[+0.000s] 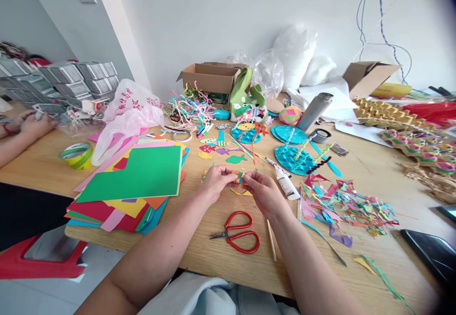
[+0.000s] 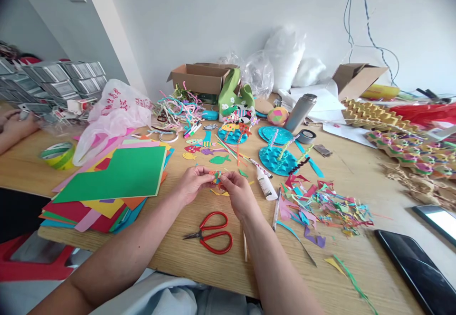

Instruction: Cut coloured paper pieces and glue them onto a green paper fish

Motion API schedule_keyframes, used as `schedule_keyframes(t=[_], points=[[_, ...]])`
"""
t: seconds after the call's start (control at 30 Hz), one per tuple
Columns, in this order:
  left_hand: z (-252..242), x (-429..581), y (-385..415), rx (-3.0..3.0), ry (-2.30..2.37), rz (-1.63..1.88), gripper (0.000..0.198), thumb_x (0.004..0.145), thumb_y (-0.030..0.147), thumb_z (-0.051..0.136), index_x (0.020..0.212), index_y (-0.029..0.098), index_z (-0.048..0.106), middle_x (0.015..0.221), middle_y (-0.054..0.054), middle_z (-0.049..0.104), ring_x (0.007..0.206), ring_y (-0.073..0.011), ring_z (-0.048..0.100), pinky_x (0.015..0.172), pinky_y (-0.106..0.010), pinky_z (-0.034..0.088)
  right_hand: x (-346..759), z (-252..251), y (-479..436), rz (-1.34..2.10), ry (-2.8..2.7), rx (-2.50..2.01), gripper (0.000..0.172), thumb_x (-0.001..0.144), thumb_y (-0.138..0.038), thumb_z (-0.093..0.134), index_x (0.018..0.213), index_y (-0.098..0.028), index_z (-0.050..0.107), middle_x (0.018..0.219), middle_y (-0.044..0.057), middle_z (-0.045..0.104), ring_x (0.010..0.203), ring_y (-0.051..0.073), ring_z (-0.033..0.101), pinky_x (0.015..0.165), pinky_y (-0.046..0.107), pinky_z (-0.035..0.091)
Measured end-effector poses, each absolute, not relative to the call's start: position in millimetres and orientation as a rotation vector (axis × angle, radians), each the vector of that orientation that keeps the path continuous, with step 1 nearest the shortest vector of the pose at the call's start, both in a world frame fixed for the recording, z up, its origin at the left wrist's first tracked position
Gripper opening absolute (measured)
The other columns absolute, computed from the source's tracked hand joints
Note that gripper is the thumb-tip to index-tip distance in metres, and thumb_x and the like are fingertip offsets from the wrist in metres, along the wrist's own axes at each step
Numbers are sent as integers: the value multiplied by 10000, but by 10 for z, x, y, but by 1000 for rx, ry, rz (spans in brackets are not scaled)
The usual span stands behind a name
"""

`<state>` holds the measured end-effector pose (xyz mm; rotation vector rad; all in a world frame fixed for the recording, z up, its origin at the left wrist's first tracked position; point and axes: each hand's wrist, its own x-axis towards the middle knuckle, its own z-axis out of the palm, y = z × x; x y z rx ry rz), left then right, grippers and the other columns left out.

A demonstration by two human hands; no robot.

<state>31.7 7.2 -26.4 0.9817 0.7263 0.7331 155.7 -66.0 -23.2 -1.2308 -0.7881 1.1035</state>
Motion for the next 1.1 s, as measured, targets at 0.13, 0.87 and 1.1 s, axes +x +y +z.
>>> schedule_keyframes(t=[0.13, 0.87, 1.1], points=[[-258, 313, 68, 1004, 733, 733, 206, 559, 222, 772, 651, 119, 619, 657, -17, 653, 576, -109, 607, 619, -263, 525, 1551, -222, -658, 1122, -786, -1233, 388, 601, -509, 763, 659, -191, 548, 614, -27, 521, 599, 120, 471, 601, 275, 358], [-283, 302, 76, 1071, 751, 668, 199, 609, 270, 755, 665, 112, 647, 677, -44, 659, 570, -111, 596, 586, -250, 494, 1534, -215, -661, 1153, -752, -1214, 367, 578, -463, 786, 645, -192, 548, 579, -29, 528, 561, 114, 447, 567, 271, 333], [-293, 305, 72, 1095, 715, 690, 192, 617, 272, 744, 638, 115, 635, 683, -45, 666, 584, -118, 610, 602, -256, 498, 1545, -223, -658, 1166, -773, -1201, 352, 592, -456, 776, 637, -193, 546, 577, -29, 526, 563, 115, 457, 573, 275, 341]])
